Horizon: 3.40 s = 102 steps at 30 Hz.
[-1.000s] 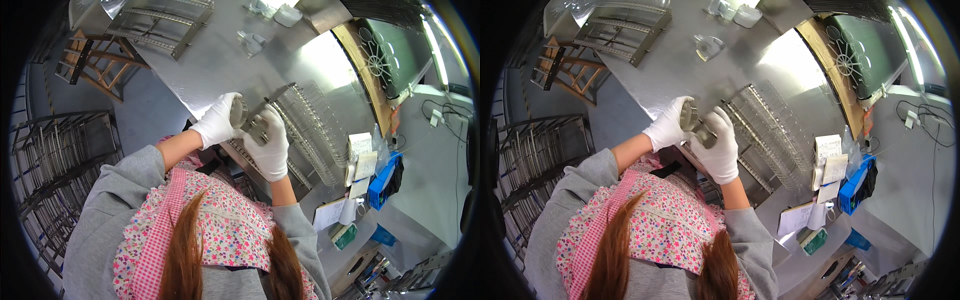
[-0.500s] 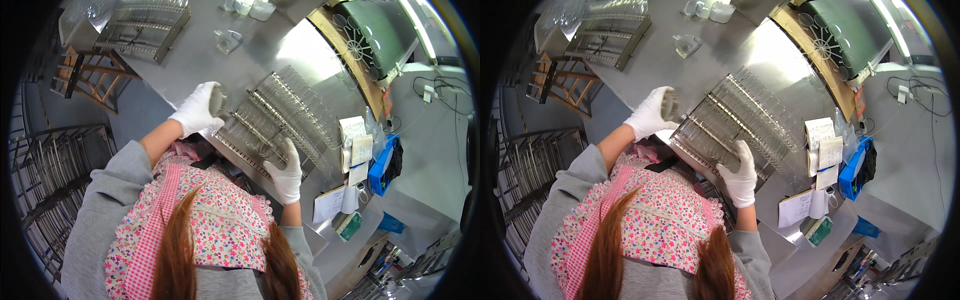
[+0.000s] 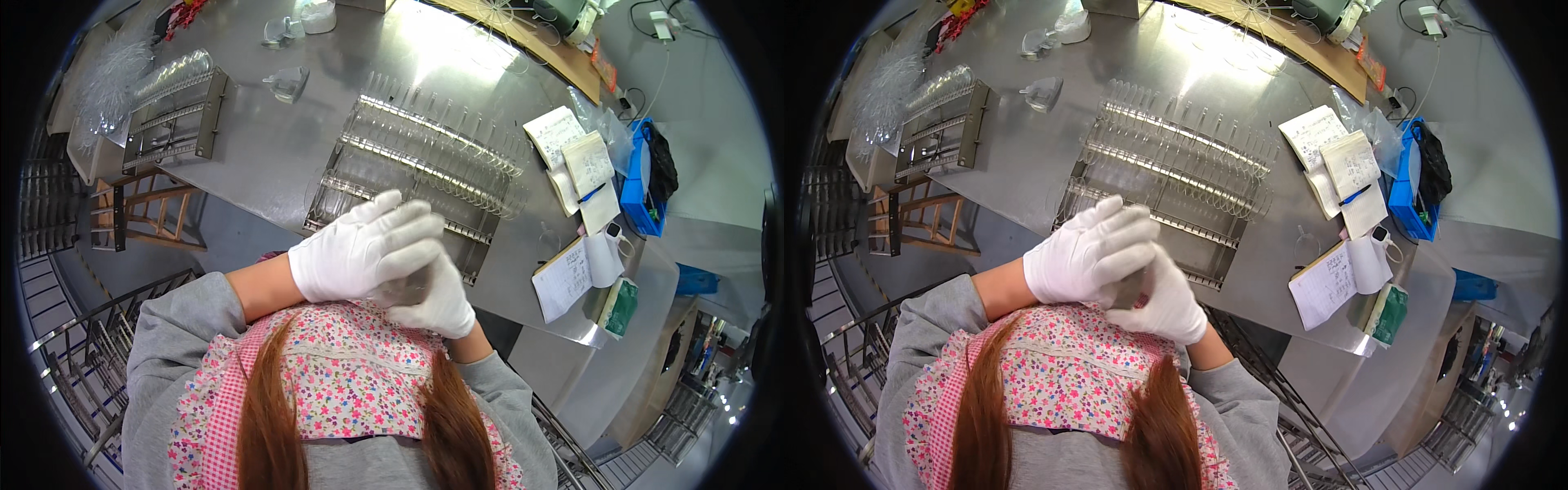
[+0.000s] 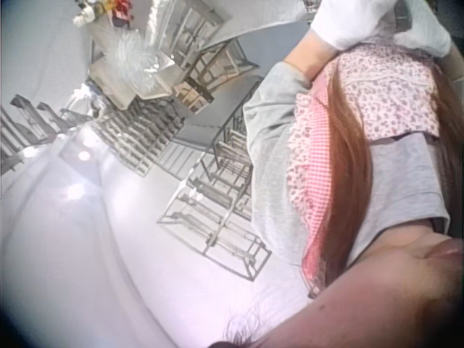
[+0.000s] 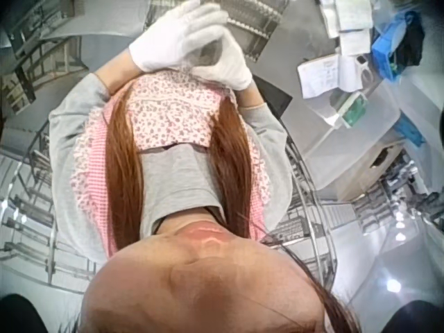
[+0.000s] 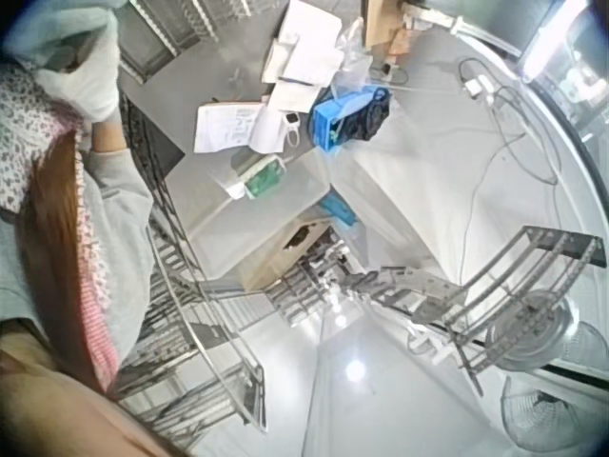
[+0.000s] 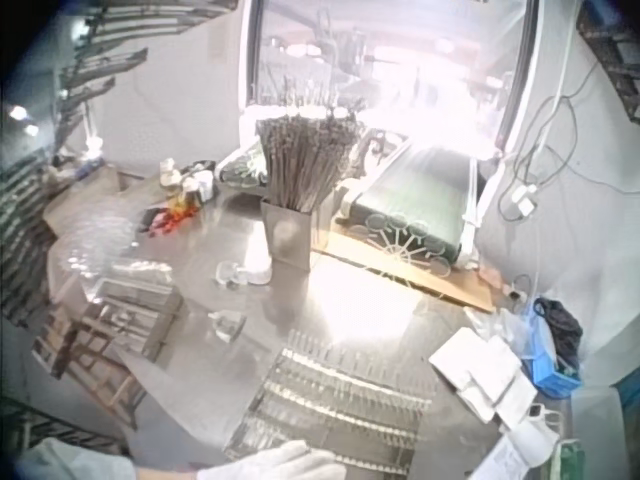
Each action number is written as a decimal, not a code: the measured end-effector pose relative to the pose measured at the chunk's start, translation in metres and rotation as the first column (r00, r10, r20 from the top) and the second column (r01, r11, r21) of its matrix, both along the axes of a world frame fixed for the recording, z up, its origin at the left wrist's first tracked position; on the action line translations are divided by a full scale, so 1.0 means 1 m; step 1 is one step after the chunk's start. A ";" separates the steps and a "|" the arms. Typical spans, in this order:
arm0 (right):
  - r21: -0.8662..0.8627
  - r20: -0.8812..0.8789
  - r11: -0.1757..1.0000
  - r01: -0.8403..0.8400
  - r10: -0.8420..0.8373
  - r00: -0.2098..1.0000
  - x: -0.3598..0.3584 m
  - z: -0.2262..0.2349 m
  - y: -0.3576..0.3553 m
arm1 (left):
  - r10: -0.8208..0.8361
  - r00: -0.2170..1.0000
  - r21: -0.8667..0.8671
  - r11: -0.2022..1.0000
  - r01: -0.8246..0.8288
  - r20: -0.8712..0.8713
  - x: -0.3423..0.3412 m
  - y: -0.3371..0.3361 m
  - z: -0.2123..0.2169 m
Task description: The person repeatedly picks clear plastic starburst ornaments from a bin and places them into slots on a metal rack on a stainless steel table. The person handles the ornaments one at a time, aligning and inserting them into the rack repeatedly throughout the clip.
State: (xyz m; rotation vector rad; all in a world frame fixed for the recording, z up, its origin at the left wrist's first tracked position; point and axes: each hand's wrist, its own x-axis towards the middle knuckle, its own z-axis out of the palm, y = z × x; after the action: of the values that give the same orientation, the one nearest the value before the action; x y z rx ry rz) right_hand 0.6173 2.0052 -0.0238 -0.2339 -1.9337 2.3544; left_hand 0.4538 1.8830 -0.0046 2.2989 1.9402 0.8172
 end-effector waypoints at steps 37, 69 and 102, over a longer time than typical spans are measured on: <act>0.711 0.157 0.703 0.019 -0.185 0.970 0.053 -0.037 0.103 | -0.021 0.914 -0.120 0.992 -0.031 -0.405 -0.009 0.040 -0.055; 0.933 -0.228 -0.344 0.104 -0.343 0.911 0.006 -0.025 0.089 | 0.443 0.876 0.123 0.896 -0.427 -0.188 -0.109 0.048 -0.014; 0.964 -0.135 -0.250 0.094 -0.151 0.979 -0.043 -0.011 0.140 | 0.279 0.268 0.242 0.125 -0.962 0.922 -0.189 -0.058 0.068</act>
State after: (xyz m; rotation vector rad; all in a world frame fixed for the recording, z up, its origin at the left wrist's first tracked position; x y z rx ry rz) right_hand 0.5742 2.1453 -0.0350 -0.2596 -2.8236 -0.0877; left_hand 0.2651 1.8251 0.0634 0.3367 2.3282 2.7150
